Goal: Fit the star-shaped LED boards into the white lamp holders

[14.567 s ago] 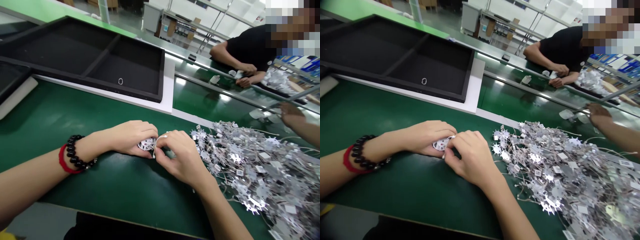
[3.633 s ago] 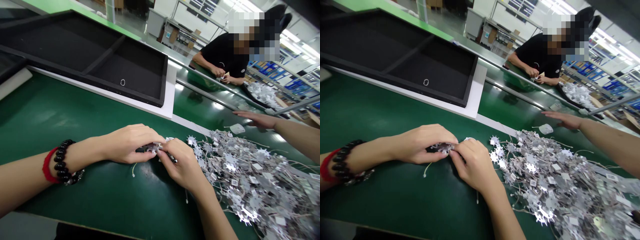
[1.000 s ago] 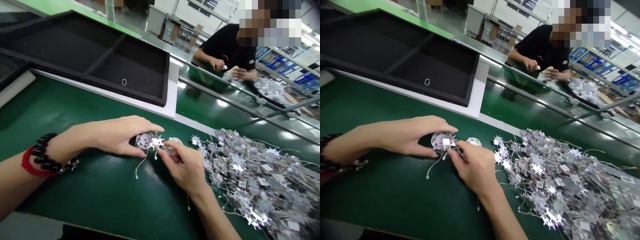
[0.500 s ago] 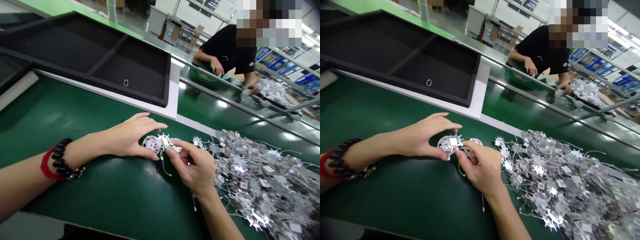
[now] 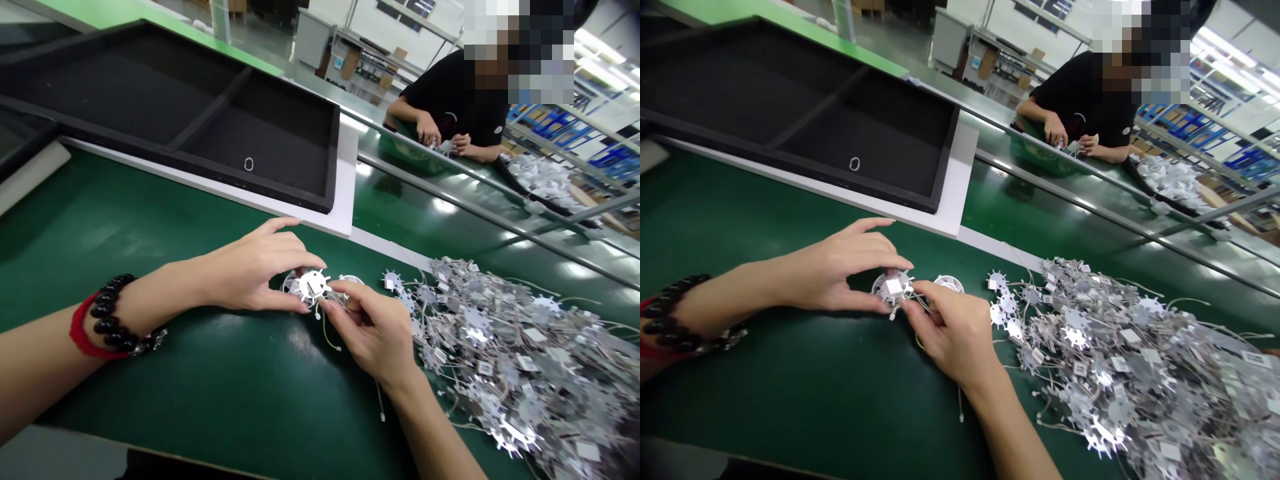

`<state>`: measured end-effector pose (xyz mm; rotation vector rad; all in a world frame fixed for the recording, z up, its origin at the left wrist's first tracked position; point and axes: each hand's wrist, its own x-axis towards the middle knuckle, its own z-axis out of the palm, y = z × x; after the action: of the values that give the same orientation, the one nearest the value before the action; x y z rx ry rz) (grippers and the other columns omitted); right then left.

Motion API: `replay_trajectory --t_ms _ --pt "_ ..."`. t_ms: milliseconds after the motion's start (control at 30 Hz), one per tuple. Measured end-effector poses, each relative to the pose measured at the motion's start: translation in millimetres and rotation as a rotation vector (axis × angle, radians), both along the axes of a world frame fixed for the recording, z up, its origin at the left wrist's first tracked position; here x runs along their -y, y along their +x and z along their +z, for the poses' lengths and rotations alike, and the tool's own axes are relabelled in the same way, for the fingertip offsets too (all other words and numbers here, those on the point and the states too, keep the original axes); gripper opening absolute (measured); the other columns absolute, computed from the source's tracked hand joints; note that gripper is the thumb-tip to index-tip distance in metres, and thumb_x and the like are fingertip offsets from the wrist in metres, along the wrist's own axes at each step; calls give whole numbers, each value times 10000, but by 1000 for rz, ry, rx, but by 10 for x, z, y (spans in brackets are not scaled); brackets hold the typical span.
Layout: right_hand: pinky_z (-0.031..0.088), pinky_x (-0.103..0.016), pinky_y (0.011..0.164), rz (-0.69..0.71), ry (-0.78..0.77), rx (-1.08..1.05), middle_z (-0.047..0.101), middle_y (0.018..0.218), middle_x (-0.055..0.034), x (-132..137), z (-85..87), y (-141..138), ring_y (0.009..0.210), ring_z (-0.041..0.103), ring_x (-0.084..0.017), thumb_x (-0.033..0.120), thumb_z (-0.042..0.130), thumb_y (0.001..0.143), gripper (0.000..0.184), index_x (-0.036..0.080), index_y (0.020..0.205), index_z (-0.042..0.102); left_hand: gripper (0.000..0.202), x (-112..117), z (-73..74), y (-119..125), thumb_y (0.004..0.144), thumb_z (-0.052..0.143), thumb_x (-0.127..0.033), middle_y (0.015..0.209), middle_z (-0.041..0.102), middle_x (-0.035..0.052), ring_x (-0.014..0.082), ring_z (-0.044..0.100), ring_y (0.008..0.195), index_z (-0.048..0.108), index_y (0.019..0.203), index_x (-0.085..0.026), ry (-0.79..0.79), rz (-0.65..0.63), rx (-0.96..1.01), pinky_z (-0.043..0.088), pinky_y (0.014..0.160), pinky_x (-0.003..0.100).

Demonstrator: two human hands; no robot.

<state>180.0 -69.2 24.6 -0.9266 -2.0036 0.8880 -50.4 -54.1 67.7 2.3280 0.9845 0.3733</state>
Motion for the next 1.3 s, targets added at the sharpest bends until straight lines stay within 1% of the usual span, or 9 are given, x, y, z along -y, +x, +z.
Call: replay_trajectory --t_ms 100,200,333,433,533,667,800,1067,1300 --pt "348 -200 465 20 12 17 479 537 59 -8 -11 7 445 409 -69 230 624 918 149 106 949 700 451 -21 26 -10 854 752 -355 967 640 40 178 592 917 601 1196 -103 -30 -6 -29 165 1197 411" --pt "349 -201 467 33 14 25 517 546 47 -5 -23 8 447 431 -71 239 622 923 157 104 945 698 428 -36 47 -24 872 733 -354 1001 634 33 175 582 959 596 1209 -128 -87 -14 -47 154 1200 400" --pt "347 -204 468 60 0 59 577 572 28 8 -32 0 449 467 -74 254 607 930 172 110 951 698 440 -27 21 -68 860 740 -395 1163 599 56 226 496 1172 591 1209 -172 -157 -15 -80 263 1148 385" --pt "353 -206 479 73 -3 100 601 583 19 12 -29 -5 456 494 -79 269 600 931 179 123 948 703 415 -15 -1 -97 860 739 -393 1236 570 55 242 444 1241 592 1198 -202 -204 -22 -108 332 1086 367" --pt "365 -208 499 77 2 153 611 592 17 13 -26 -4 472 516 -86 273 599 928 177 135 931 708 406 -15 1 -101 871 728 -393 1248 574 47 234 446 1253 589 1202 -206 -241 -25 -123 317 1101 363" --pt "368 -210 508 92 15 164 622 611 18 18 -31 4 498 533 -89 260 609 923 162 137 919 713 403 -25 14 -87 886 708 -421 1223 604 24 204 492 1228 580 1202 -208 -287 -38 -108 212 1184 370" --pt "368 -216 515 106 24 172 643 629 15 26 -39 8 512 542 -95 268 607 932 161 152 937 719 413 -37 12 -82 858 741 -430 1188 625 9 187 527 1205 576 1167 -210 -360 -20 -107 149 1217 373" --pt "410 -222 559 106 41 158 698 707 -8 33 -61 18 571 612 -109 259 623 929 154 148 960 725 451 -39 -39 -116 834 764 -436 1183 636 22 192 553 1188 579 1172 -202 -329 -28 -95 163 1224 385" --pt "373 -214 525 102 22 173 661 659 8 27 -39 3 521 548 -95 254 613 922 154 151 949 723 450 -38 -38 -101 829 763 -450 1186 633 22 192 557 1155 578 1162 -209 -406 8 -111 188 1209 385"
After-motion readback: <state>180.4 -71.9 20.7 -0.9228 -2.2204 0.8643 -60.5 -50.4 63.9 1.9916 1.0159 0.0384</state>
